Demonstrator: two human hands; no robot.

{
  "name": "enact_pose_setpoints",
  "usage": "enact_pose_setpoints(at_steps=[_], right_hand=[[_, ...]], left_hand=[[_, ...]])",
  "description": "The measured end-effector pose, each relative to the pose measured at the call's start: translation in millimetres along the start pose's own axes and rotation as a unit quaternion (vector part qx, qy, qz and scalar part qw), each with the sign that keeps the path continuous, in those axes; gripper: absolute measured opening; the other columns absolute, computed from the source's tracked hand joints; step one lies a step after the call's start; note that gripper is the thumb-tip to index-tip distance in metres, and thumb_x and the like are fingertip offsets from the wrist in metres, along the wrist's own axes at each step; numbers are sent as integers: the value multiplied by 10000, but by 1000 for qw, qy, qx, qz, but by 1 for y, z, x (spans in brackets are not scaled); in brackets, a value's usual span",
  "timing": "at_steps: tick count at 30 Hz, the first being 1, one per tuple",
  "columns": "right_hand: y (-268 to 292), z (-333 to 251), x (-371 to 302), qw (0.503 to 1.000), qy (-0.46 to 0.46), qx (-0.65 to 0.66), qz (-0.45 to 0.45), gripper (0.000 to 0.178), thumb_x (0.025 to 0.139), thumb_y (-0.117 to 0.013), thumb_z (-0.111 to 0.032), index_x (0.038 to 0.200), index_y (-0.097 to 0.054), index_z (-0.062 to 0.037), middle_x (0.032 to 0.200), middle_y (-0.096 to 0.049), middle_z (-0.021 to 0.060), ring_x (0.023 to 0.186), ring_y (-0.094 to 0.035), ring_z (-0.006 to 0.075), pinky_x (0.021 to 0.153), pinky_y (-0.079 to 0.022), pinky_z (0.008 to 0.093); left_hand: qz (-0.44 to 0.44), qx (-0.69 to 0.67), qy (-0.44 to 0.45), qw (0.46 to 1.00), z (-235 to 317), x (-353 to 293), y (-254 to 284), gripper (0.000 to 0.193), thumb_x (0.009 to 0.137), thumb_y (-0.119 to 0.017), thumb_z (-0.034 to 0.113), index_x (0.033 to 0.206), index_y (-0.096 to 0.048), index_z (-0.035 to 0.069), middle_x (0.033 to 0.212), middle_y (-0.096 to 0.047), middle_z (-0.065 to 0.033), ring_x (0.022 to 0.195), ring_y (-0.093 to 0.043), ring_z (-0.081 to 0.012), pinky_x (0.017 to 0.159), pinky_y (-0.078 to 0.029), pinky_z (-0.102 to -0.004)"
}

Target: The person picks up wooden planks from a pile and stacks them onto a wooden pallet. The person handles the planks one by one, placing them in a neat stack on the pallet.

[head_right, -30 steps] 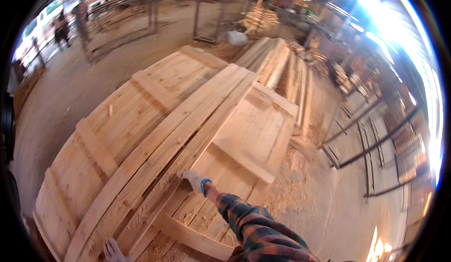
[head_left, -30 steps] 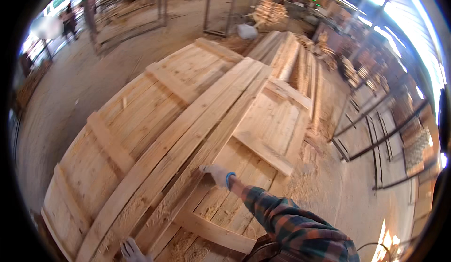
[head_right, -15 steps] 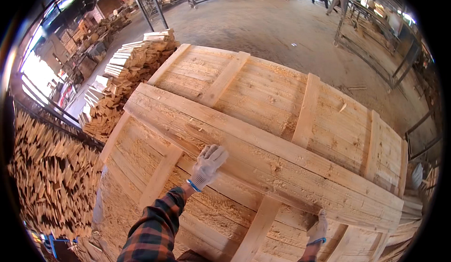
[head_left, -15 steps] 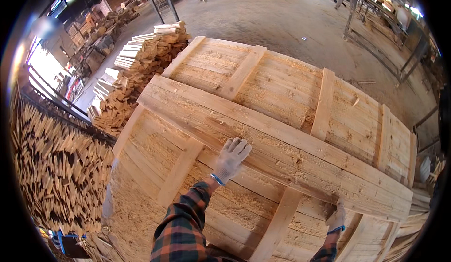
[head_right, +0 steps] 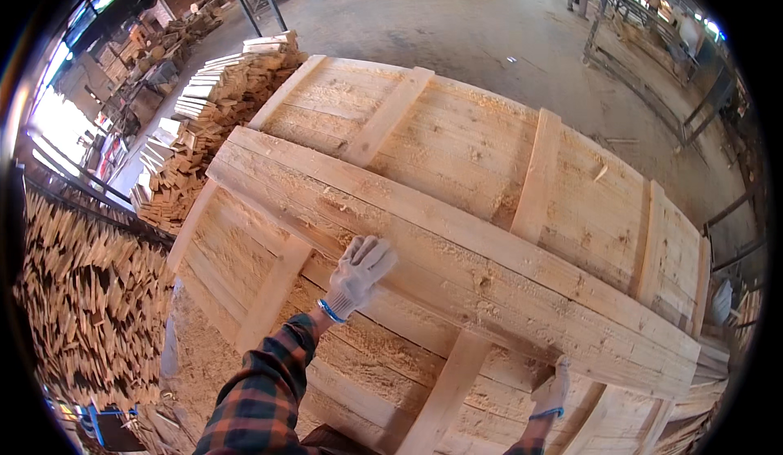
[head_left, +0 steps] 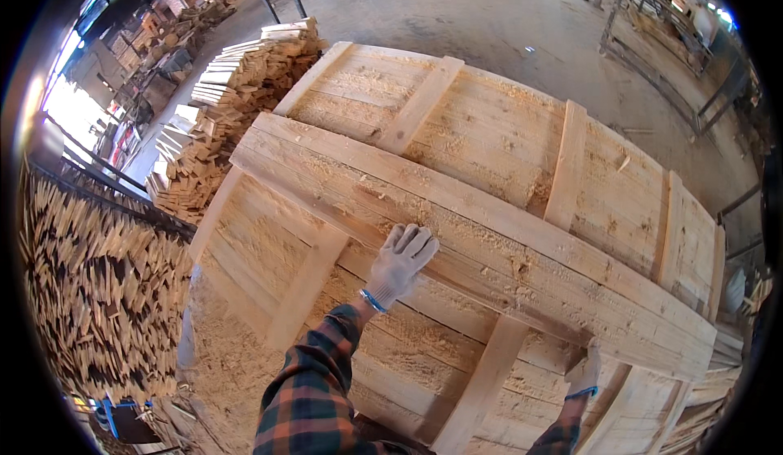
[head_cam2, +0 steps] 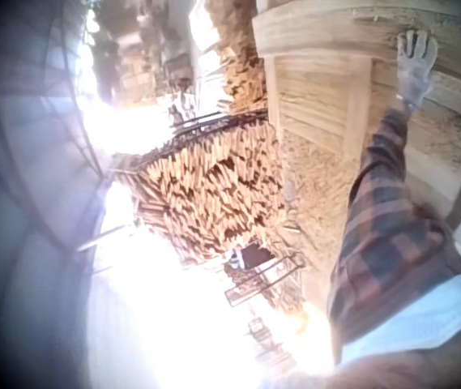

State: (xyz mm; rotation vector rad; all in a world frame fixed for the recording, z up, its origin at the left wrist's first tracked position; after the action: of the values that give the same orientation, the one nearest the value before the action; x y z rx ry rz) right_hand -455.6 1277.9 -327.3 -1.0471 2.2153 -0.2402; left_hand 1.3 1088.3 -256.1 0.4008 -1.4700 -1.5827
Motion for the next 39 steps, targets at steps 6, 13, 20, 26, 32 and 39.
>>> enact_pose_setpoints(at_steps=[6,13,20,26,32,39], right_hand=[[15,-13,-3,999,29,-18,-9,423,941,-578,-364,1208,-598,-37,1128,-654,87,970,-632,213,814,-528,363],[-21,-32,-50,989,-47,-126,-59,466,942,-588,-363,1233,-565,0,1095,-658,93,960,-634,190,823,-530,337],[72,-63,-235,977,7,-158,-146,512,943,-597,-362,1257,-531,37,1062,-662,99,949,-636,166,832,-532,310],[304,-69,-363,988,118,-64,75,477,927,-638,-344,1237,-572,13,896,-647,33,735,-616,132,637,-512,252],[561,80,-526,948,-4,48,315,358,940,-604,-263,1208,-615,-25,1065,-666,98,957,-646,208,850,-520,332],[639,91,-633,910,2,173,377,287,922,-616,-196,1118,-640,13,965,-689,123,863,-671,243,748,-530,345]], left_hand=[[-27,44,-12,999,23,19,-10,592,797,-588,249,1370,-492,138,1434,-453,-85,1359,-358,-282,1154,-213,-467],[-112,-49,30,992,4,14,23,511,920,-587,229,1369,-482,10,1428,-457,-174,1332,-412,-292,1117,-308,-378],[-110,-386,73,913,185,-4,11,365,981,-526,208,1274,-578,-5,1090,-671,-122,897,-641,-168,764,-533,-271],[-291,-576,89,759,468,-101,-52,369,946,-587,225,1255,-595,23,914,-686,-111,611,-621,-142,478,-508,-245],[-526,-611,93,585,767,-249,-107,573,869,-690,145,1362,-456,-29,1219,-610,-207,817,-691,-222,615,-580,-305],[-595,-604,133,514,912,-322,-222,606,875,-694,169,1401,-429,27,1273,-570,-220,982,-656,-289,773,-582,-398]])
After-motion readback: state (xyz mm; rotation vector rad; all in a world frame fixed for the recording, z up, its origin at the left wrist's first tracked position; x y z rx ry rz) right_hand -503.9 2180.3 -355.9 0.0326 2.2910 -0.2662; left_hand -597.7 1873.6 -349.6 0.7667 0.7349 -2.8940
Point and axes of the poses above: each hand's wrist, its own x-axis towards the middle knuckle, its own y-axis out of the back of the hand, z = x × y, the point moved 6 cm from there along x, towards the middle knuckle
